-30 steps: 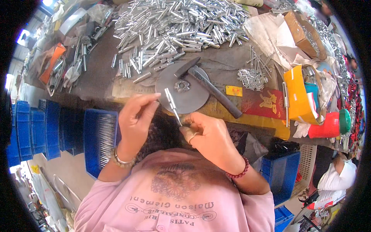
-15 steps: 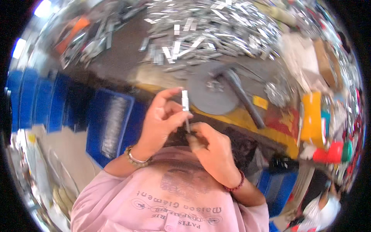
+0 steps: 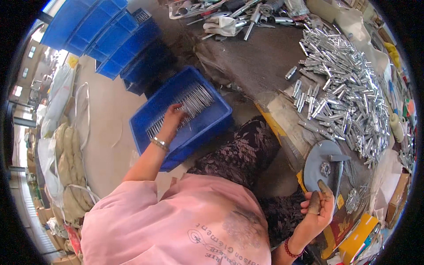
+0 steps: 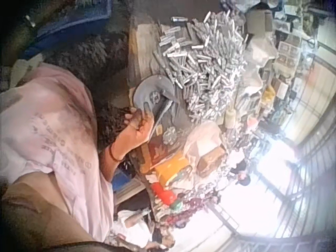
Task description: The person uses a hammer to attach a small metal piece onto another component on a circular metal anvil, then places the completed assembly into a blue plastic bin.
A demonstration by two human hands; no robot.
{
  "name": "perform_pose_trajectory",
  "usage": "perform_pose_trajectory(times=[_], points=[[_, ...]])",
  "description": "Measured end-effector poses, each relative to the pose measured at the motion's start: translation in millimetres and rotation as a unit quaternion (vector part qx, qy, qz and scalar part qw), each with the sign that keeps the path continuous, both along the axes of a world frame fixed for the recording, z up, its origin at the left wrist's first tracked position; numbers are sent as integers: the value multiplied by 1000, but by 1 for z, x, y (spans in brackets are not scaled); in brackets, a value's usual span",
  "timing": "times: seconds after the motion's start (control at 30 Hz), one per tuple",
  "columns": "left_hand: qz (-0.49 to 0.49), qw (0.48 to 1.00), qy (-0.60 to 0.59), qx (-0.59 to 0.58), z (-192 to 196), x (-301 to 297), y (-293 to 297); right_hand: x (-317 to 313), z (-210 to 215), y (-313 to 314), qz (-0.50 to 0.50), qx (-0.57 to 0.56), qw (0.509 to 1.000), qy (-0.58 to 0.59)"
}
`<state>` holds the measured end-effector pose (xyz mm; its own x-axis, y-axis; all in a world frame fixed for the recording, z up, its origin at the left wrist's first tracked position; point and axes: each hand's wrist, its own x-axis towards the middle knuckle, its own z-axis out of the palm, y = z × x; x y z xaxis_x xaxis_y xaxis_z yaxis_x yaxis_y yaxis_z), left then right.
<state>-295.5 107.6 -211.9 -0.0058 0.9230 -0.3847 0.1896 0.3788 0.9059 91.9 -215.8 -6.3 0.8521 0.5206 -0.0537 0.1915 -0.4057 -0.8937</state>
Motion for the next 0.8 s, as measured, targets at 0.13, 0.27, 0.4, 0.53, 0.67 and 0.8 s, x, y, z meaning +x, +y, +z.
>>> perform_pose_trajectory(times=[0.13, 0.27, 0.4, 0.53, 0.67, 0.8], points=[[63, 994, 79, 39, -64, -58, 33, 1, -1, -1, -15, 29, 999, 15], [89, 986, 130, 52, -87, -77, 62, 3, -8, -4, -18, 28, 999, 4], [69, 966, 230, 98, -100, -77, 79, 7, -11, -6, -19, 33, 999, -1], [26, 928, 338, 153, -117, -80, 88, 7, -6, -12, -15, 40, 999, 0], [16, 880, 403, 252, -101, -54, 93, 0, -2, -11, 11, 47, 999, -1], [18, 914, 220, 342, 15, 12, 78, 2, 5, -6, 85, 81, 991, 67]])
